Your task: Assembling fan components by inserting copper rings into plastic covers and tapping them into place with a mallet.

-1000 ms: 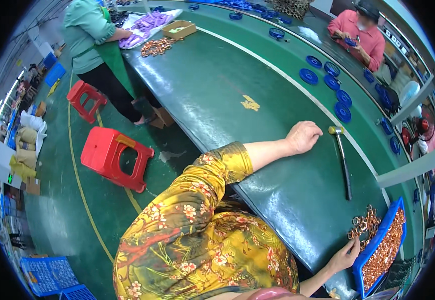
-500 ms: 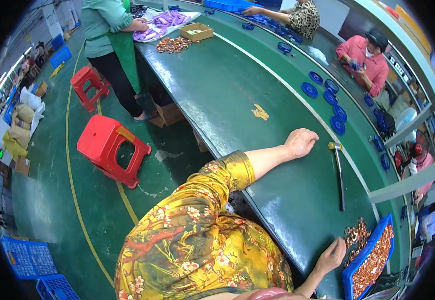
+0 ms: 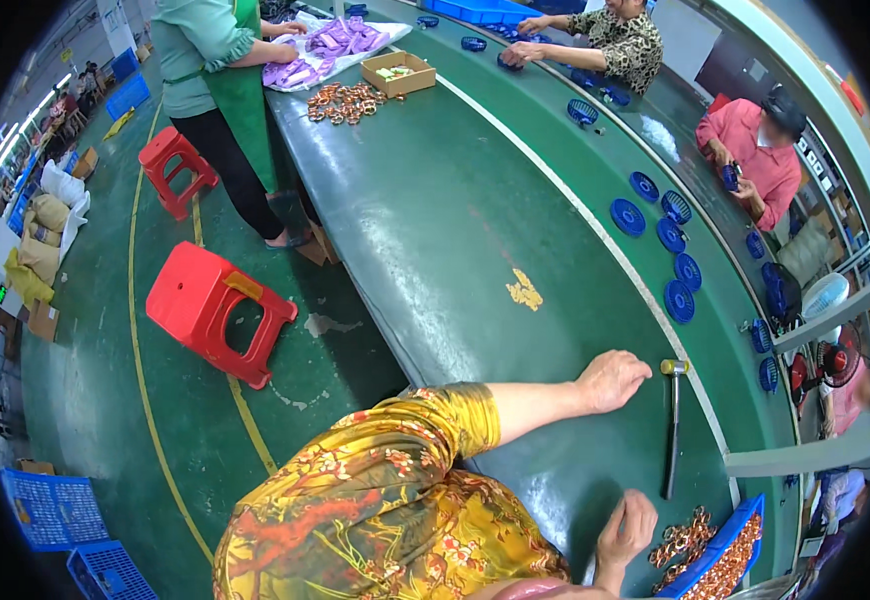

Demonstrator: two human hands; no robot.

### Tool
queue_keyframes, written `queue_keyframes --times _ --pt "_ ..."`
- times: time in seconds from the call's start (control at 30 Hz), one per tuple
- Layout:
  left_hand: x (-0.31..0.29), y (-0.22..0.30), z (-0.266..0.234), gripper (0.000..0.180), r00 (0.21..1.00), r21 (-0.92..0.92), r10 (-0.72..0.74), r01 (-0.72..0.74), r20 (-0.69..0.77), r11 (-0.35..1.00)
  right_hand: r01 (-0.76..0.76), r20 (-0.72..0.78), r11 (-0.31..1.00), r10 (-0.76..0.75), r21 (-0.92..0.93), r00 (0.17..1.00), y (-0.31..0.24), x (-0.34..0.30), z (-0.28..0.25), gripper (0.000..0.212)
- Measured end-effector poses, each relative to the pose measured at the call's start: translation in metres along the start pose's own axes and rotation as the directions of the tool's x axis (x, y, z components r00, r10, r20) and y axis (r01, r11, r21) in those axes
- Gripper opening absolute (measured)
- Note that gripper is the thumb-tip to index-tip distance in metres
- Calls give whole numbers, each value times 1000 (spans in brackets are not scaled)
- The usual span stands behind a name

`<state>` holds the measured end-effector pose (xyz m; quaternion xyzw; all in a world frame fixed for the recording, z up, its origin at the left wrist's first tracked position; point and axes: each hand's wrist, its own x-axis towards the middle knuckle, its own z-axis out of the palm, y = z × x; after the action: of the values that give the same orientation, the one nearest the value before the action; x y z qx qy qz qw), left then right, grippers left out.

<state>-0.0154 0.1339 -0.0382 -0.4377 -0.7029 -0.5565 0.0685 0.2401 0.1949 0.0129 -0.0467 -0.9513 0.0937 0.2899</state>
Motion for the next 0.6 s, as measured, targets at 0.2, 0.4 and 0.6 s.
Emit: queue_keyframes --times 0.2,0.4,0.6 --pt "11 2 -38 15 952 -253 -206 147 -226 956 -43 12 921 42 386 999 -45 182 62 15" --pt "-48 -34 -217 17 665 -313 -590 501 -459 807 -100 230 767 -63 634 971 -155 319 223 13" --pt "-54 -146 -454 14 635 326 -138 556 -760 765 244 61 695 -384 676 921 -314 448 363 26"
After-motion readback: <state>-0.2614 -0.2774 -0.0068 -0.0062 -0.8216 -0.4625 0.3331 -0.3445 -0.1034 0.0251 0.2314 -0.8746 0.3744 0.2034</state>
